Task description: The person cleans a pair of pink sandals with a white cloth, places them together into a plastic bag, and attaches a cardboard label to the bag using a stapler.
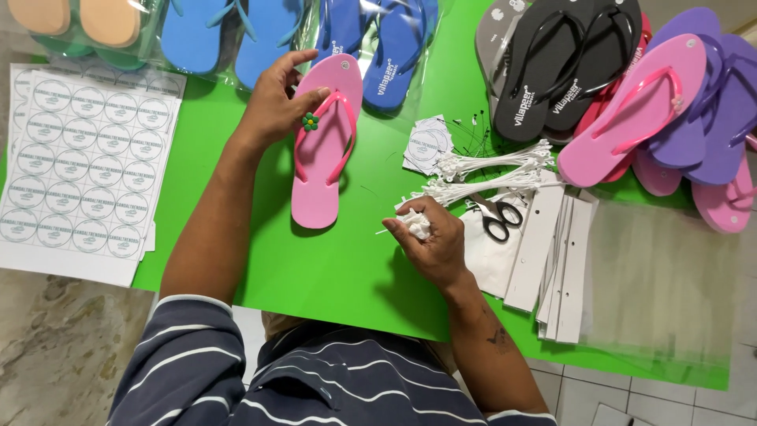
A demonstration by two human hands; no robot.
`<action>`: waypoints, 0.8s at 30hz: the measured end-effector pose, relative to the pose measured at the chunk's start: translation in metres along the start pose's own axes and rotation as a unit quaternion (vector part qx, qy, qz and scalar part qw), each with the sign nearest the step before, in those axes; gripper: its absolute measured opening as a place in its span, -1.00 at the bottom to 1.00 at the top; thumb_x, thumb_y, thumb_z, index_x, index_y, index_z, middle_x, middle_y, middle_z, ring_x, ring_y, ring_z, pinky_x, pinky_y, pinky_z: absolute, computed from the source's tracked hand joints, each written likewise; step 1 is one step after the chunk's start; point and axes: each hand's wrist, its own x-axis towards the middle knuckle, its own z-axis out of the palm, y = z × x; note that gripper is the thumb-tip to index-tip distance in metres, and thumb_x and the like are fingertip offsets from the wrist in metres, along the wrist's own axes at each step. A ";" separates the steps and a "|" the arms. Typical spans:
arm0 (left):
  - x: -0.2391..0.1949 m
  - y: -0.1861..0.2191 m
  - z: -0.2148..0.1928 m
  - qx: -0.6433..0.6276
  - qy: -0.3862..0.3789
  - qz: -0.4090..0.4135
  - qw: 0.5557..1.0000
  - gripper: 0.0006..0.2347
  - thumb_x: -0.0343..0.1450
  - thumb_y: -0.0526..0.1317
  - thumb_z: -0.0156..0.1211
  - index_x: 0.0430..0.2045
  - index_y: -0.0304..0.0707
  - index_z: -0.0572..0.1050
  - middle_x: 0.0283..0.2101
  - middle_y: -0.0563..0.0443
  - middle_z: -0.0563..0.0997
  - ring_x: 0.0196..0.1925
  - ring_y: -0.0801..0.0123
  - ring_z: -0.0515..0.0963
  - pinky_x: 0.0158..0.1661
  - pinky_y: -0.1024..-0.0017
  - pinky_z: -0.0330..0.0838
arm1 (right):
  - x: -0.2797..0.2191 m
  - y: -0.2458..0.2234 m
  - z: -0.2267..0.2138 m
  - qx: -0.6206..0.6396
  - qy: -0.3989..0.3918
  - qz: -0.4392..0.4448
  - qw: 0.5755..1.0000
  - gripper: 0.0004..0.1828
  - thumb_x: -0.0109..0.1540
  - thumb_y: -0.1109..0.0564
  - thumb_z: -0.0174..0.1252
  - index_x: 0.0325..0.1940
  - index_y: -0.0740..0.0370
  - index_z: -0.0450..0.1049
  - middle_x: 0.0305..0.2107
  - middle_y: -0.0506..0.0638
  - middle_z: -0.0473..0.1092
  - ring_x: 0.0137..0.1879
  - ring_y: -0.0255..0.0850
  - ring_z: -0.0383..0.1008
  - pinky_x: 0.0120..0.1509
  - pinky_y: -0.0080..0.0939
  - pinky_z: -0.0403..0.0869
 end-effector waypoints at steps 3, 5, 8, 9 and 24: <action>0.010 -0.009 0.007 0.101 0.127 0.102 0.981 -0.53 0.53 -0.20 0.28 0.32 -0.15 0.23 0.12 -0.19 0.46 -0.01 0.18 0.50 -0.10 0.35 0.53 | 0.000 -0.001 -0.001 0.019 -0.006 -0.003 1.000 -0.75 0.28 -0.03 0.30 -0.17 0.16 0.48 -0.41 -0.05 0.49 -0.45 -0.30 0.42 -0.40 -0.29 0.34; 0.000 -0.002 0.011 0.104 0.182 0.148 0.966 -0.62 0.55 -0.25 0.24 0.25 -0.17 0.28 0.10 -0.17 0.47 0.00 0.21 0.50 -0.12 0.38 0.51 | 0.002 0.000 -0.001 0.024 -0.005 -0.014 1.000 -0.76 0.29 -0.01 0.29 -0.18 0.18 0.48 -0.39 -0.01 0.50 -0.38 -0.24 0.47 -0.34 -0.25 0.41; -0.024 0.014 0.032 0.114 0.242 0.229 0.936 -0.74 0.58 -0.32 0.18 0.15 -0.27 0.36 0.06 -0.19 0.50 0.01 0.17 0.50 -0.08 0.33 0.46 | 0.004 0.000 -0.002 0.031 -0.005 -0.032 0.999 -0.80 0.31 0.04 0.27 -0.18 0.22 0.50 -0.34 0.05 0.54 -0.26 -0.15 0.57 -0.17 -0.18 0.52; -0.033 0.021 0.041 0.123 0.253 0.262 0.923 -0.77 0.59 -0.33 0.16 0.13 -0.35 0.38 0.04 -0.23 0.51 0.01 0.11 0.49 -0.03 0.26 0.43 | 0.005 0.000 -0.003 0.036 -0.009 -0.042 0.998 -0.83 0.32 0.07 0.25 -0.17 0.23 0.52 -0.31 0.07 0.56 -0.20 -0.12 0.61 -0.07 -0.15 0.55; -0.119 0.011 0.184 -0.016 0.084 0.388 0.918 -0.77 0.33 -0.44 0.29 -0.18 -0.16 0.64 -0.23 0.08 0.66 -0.25 0.24 0.68 -0.18 0.31 0.58 | 0.009 0.031 -0.015 0.003 0.189 0.100 0.977 -0.93 0.30 0.13 0.32 -0.19 0.16 0.63 -0.48 0.08 0.55 -0.35 -0.15 0.55 -0.15 -0.13 0.50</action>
